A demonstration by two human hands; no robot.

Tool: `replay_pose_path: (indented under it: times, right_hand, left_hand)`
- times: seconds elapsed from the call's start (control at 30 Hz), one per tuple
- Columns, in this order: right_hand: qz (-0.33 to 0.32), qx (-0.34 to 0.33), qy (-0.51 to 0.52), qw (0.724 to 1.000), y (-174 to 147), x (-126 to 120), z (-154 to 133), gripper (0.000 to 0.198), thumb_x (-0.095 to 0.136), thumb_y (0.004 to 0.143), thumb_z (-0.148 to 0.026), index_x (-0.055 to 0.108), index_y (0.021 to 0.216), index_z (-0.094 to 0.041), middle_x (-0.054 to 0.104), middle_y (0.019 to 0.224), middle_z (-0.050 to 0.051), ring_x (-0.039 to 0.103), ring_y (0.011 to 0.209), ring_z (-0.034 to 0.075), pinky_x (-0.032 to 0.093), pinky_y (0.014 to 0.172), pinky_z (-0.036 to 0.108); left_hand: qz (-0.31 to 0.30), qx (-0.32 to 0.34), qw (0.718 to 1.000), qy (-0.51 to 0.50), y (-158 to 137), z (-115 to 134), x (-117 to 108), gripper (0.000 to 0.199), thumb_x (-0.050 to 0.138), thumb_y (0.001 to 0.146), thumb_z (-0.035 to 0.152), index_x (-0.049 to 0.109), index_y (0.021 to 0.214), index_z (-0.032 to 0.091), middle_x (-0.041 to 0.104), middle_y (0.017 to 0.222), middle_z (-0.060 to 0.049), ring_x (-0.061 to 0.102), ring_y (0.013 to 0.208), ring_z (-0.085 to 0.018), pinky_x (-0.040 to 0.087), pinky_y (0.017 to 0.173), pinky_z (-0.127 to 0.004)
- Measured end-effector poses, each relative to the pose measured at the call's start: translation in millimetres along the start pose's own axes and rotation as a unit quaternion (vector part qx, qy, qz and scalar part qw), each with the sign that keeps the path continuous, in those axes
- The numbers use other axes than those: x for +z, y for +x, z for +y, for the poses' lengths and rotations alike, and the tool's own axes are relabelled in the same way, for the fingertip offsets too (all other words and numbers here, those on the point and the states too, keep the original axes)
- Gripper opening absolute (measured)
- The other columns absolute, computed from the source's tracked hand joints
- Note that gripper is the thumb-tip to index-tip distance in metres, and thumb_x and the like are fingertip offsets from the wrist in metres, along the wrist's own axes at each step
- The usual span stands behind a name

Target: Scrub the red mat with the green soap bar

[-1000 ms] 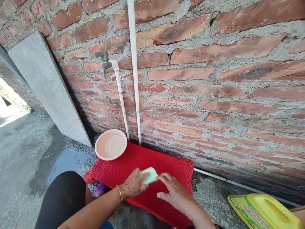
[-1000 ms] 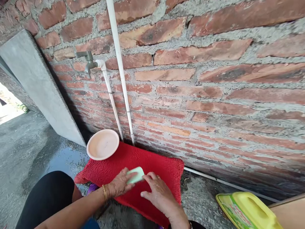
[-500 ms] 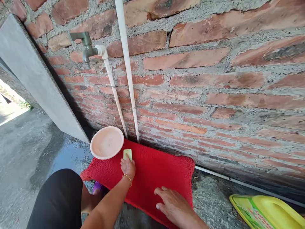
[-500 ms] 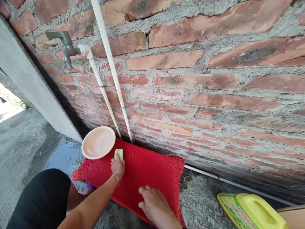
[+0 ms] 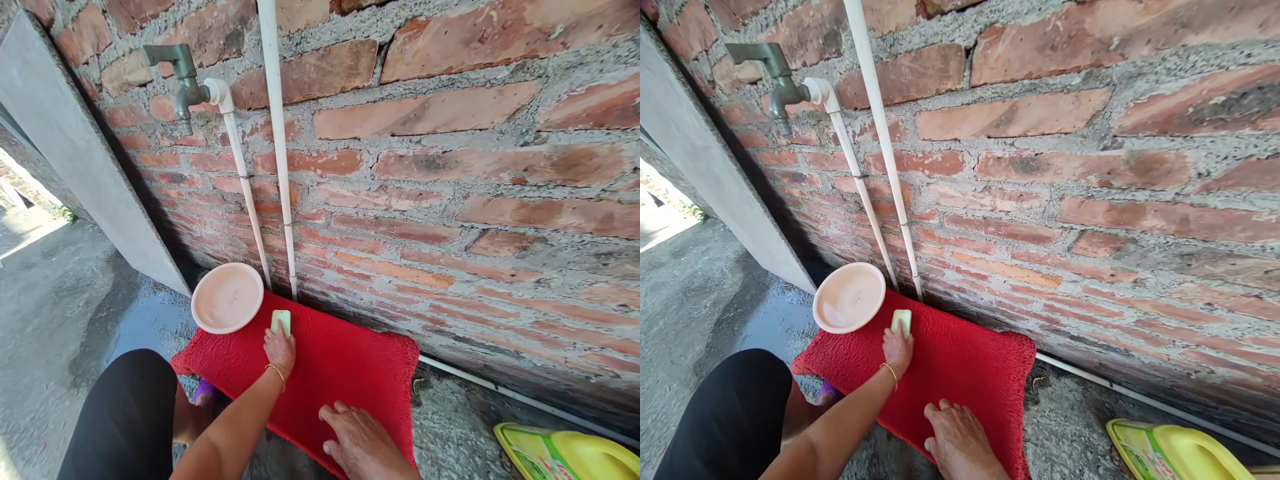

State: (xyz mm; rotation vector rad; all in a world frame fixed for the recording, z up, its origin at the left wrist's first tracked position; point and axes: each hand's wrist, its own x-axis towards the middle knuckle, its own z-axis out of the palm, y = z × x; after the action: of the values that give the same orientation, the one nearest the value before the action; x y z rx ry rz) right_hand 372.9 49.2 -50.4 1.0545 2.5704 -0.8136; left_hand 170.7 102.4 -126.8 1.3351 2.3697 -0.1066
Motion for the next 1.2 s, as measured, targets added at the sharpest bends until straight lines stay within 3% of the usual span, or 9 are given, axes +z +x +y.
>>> replay_pose_path:
  times: [0.17, 0.33, 0.4, 0.63, 0.7, 0.87, 0.97, 1.07, 1.2]
  right_hand:
    - [-0.010, 0.001, -0.014, 1.000, -2.1, -4.1, -5.4, 0.048, 0.058, 0.084, -0.020, 0.062, 0.132, -0.024, 0.063, 0.133, 0.015, 0.061, 0.120, 0.032, 0.047, 0.104, 0.045]
    - [-0.008, -0.002, -0.029, 1.000, -10.5, -14.5, -10.3, 0.044, 0.058, 0.085, -0.017, 0.063, 0.129, -0.023, 0.067, 0.127, 0.014, 0.064, 0.115, 0.030, 0.049, 0.102, 0.042]
    - [0.002, -0.007, -0.022, 1.000, -10.5, -12.7, -9.8, 0.044, 0.059, 0.085, -0.017, 0.063, 0.129, -0.022, 0.066, 0.130, 0.015, 0.064, 0.117, 0.031, 0.049, 0.103, 0.045]
    - [0.026, -0.011, -0.014, 0.999, -9.6, 0.3, -5.5, 0.042, 0.061, 0.085, -0.017, 0.065, 0.127, -0.022, 0.066, 0.129, 0.015, 0.063, 0.117, 0.032, 0.049, 0.103, 0.047]
    - [0.026, -0.007, -0.004, 1.000, -14.2, -1.7, -5.4, 0.043, 0.061, 0.085, -0.018, 0.064, 0.127, -0.023, 0.066, 0.128, 0.014, 0.064, 0.116, 0.031, 0.049, 0.103, 0.045]
    - [0.016, 0.023, 0.003, 1.000, -28.1, -10.2, -6.3, 0.042, 0.061, 0.086, -0.019, 0.064, 0.127, -0.023, 0.066, 0.129, 0.013, 0.062, 0.118, 0.030, 0.046, 0.105, 0.044]
    - [0.017, 0.033, 0.018, 0.999, -32.7, -13.0, -6.6, 0.036, 0.060, 0.086, -0.018, 0.066, 0.122, -0.021, 0.068, 0.123, 0.014, 0.063, 0.114, 0.029, 0.046, 0.102, 0.044]
    - [0.026, 0.036, 0.036, 0.998, -34.9, -13.8, -5.8, 0.035, 0.059, 0.085, -0.018, 0.066, 0.120, -0.020, 0.068, 0.123, 0.014, 0.063, 0.114, 0.030, 0.045, 0.103, 0.044]
    - [0.006, 0.060, 0.052, 0.997, -39.2, -17.7, -6.0, 0.037, 0.058, 0.086, -0.017, 0.065, 0.122, -0.020, 0.065, 0.127, 0.015, 0.060, 0.118, 0.031, 0.043, 0.105, 0.046]
  left_hand:
    - [0.050, 0.080, 0.994, -0.045, -7.2, 18.9, 22.9, 0.054, 0.056, 0.091, 0.038, 0.049, 0.144, 0.030, 0.057, 0.123, -0.014, 0.058, 0.111, -0.029, 0.047, 0.094, -0.040]
    - [0.122, -0.123, 0.983, -0.066, 27.7, -7.8, -4.6, 0.051, 0.048, 0.095, 0.039, 0.048, 0.144, 0.023, 0.057, 0.119, -0.017, 0.061, 0.104, -0.029, 0.050, 0.083, -0.040]
    - [0.118, -0.142, 0.981, -0.059, 28.6, -3.3, -0.8, 0.054, 0.047, 0.096, 0.038, 0.045, 0.146, 0.020, 0.056, 0.120, -0.020, 0.061, 0.105, -0.031, 0.049, 0.082, -0.041]
    - [0.062, 0.101, 0.993, -0.027, -9.7, 60.7, 52.4, 0.054, 0.062, 0.086, 0.040, 0.054, 0.139, 0.033, 0.058, 0.121, -0.011, 0.059, 0.107, -0.027, 0.046, 0.092, -0.040]
    - [0.070, 0.094, 0.993, -0.033, -1.0, 57.5, 39.2, 0.053, 0.059, 0.088, 0.042, 0.054, 0.139, 0.031, 0.059, 0.120, -0.013, 0.061, 0.106, -0.028, 0.047, 0.091, -0.039]
    - [0.134, -0.087, 0.985, -0.059, 49.5, 12.3, -19.9, 0.051, 0.051, 0.092, 0.044, 0.053, 0.140, 0.026, 0.059, 0.117, -0.016, 0.063, 0.100, -0.029, 0.050, 0.080, -0.038]
    - [0.144, -0.131, 0.979, -0.056, 64.6, 3.9, -30.7, 0.050, 0.050, 0.093, 0.041, 0.052, 0.139, 0.021, 0.058, 0.116, -0.019, 0.063, 0.098, -0.030, 0.049, 0.077, -0.040]
    - [0.139, -0.111, 0.983, -0.049, 56.7, 27.8, -19.2, 0.051, 0.050, 0.094, 0.038, 0.051, 0.139, 0.015, 0.055, 0.116, -0.021, 0.061, 0.098, -0.032, 0.048, 0.076, -0.040]
    - [0.119, -0.019, 0.992, -0.048, 21.3, 91.8, 10.2, 0.050, 0.049, 0.095, 0.035, 0.051, 0.140, 0.014, 0.054, 0.117, -0.020, 0.057, 0.102, -0.031, 0.044, 0.081, -0.040]
